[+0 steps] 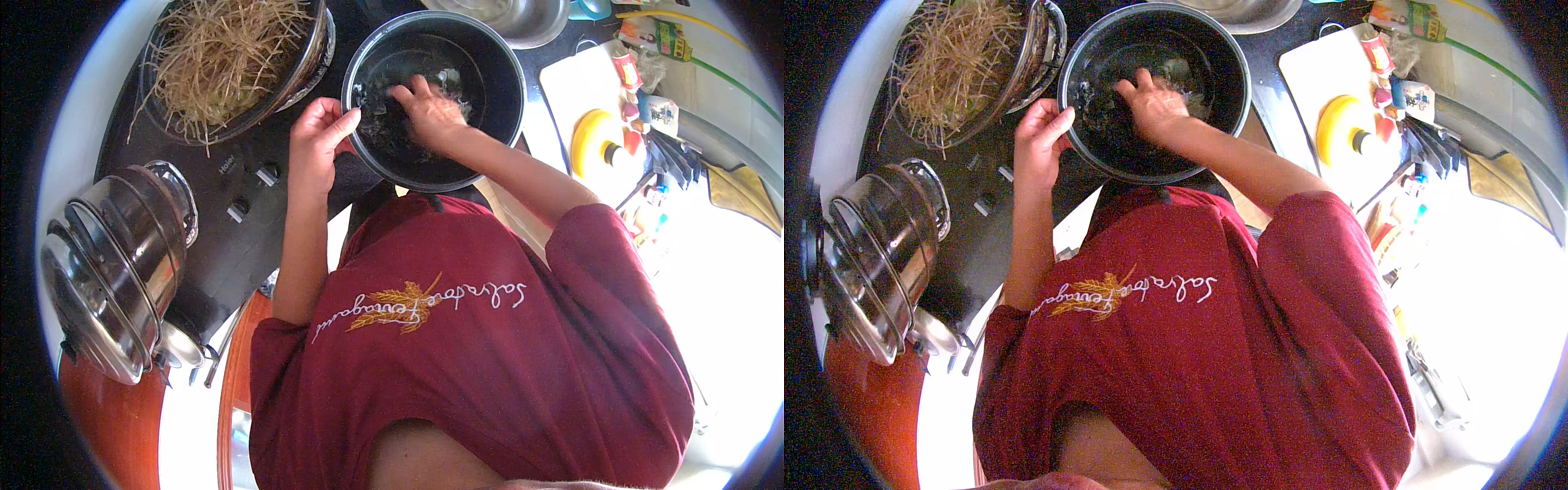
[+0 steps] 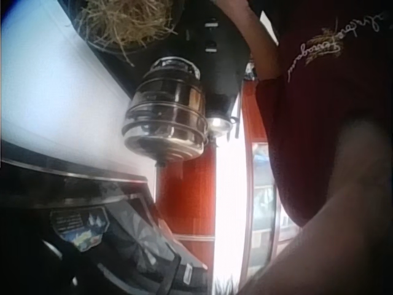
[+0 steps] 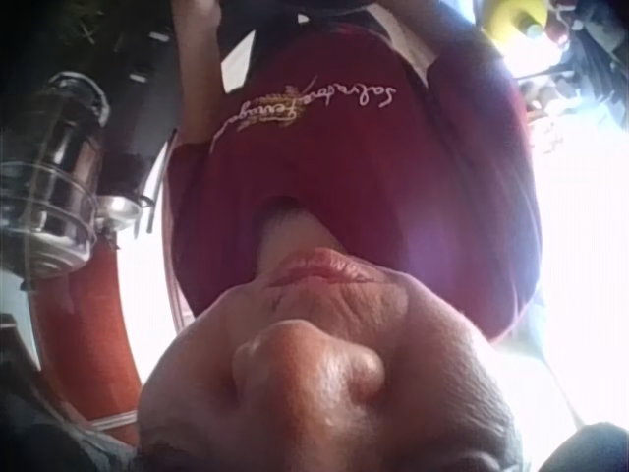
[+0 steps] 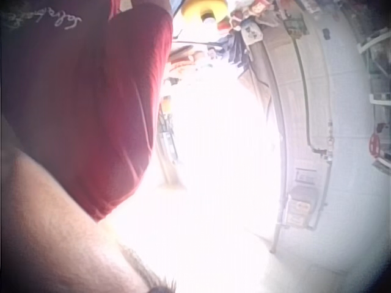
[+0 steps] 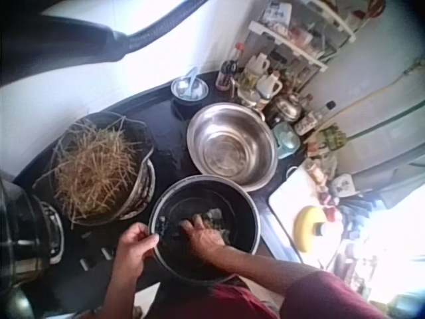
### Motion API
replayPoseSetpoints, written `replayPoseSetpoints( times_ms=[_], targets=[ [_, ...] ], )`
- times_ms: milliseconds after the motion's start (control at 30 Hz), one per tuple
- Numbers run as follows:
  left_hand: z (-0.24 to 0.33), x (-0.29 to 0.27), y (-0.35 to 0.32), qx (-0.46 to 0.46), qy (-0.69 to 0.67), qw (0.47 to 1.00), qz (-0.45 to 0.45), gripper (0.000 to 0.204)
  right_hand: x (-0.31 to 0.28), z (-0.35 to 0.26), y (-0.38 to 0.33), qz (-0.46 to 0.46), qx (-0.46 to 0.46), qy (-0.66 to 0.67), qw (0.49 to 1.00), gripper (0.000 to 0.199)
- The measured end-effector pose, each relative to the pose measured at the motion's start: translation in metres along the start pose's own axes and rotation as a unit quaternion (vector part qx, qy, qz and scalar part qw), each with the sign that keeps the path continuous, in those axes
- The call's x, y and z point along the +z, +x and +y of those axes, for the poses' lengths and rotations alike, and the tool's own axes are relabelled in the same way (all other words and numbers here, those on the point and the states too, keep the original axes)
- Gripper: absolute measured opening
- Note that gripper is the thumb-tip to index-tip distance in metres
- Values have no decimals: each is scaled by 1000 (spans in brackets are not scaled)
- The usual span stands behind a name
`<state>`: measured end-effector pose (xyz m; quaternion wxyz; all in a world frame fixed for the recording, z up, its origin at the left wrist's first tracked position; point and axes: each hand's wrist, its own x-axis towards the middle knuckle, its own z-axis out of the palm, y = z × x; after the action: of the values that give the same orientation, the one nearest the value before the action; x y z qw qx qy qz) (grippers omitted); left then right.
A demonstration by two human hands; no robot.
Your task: The person prepares ingredients by sorting through dried plant material in a pot, transferring it into another pot containing chopped green vegetables on a stovetop, and سپس rinsing kelp in a basin of water in a sink.
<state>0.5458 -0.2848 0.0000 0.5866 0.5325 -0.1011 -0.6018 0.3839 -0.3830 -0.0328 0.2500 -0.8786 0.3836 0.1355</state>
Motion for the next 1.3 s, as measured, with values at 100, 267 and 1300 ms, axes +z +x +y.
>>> replayPoseSetpoints(
  times_ms=[100,267,1300],
  targets=[
    [-1,-1,1,1,0,1000,-10,12,-1,13,10,-19,-40,-82,996,58],
    [-1,-2,1,4,-2,1000,-15,11,14,25,29,-6,-101,-62,993,42],
    [-7,-3,4,14,4,1000,-7,17,-154,-60,10,52,-128,650,747,13]
  ],
)
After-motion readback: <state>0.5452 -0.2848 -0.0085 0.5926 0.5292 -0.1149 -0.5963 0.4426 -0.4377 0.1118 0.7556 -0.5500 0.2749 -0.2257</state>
